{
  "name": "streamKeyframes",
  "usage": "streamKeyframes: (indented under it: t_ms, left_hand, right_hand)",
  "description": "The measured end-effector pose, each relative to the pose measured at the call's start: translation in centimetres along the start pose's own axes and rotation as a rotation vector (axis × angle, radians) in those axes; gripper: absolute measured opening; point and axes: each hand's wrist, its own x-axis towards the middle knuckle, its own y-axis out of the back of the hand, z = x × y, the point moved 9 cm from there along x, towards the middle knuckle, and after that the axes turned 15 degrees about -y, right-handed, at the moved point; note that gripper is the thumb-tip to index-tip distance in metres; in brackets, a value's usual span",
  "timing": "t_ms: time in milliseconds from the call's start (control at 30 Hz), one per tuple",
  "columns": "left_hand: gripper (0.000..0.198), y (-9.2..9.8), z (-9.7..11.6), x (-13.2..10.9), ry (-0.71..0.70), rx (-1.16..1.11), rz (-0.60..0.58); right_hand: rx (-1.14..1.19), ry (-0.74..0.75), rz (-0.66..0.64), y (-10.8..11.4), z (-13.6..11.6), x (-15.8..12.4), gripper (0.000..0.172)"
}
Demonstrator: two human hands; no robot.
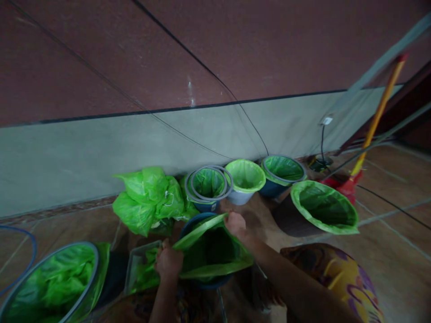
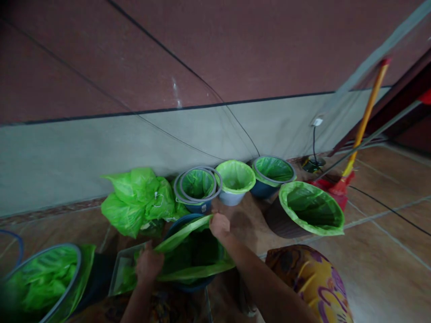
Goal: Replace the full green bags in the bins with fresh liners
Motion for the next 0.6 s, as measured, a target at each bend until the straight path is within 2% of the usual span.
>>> streamKeyframes:
  t_ms: [100,133,200,267,333,467,600]
  left_hand:
    - [0.059,0.3,3.3,0.1,-0.168,0.1,0.071]
    - [0.056,0.0,4.2,0.4,-0.217,0.117,0.047]
    - [0.043,-0.7,5.2,1.2,-0.267,0.128,-0.042]
    - [0.033,-1.3,5.3,2.3,-0.266,0.126,-0.124]
    - [0.033,-1.4,4.9,3.6,-0.244,0.125,-0.154]
    - [0.035,-1.2,3.8,6.4,-0.206,0.064,-0.128]
    - [0.035,-1.9,3.1,9.3,-0.192,0.044,-0.118]
  right_hand:
    - [-0.002,0.152,0.069,0.5,-2.4,-0.9,0.052]
    - [-0.009,0.19,0.081,0.6,-3.0,-1.0,0.053]
    - [-0.04,0.223,0.056,0.4,-3.6,-0.9,0.043]
    - [-0.077,0.21,-0.005,-0.2,-3.6,-0.4,0.03]
    - [-0.082,0.204,-0.051,-0.7,-3.6,0.2,0.027]
    - [0.047,0.194,-0.133,-1.6,-4.4,1.9,0.028]
    - [0.202,0.145,-0.186,-2.8,-5.5,4.5,0.024]
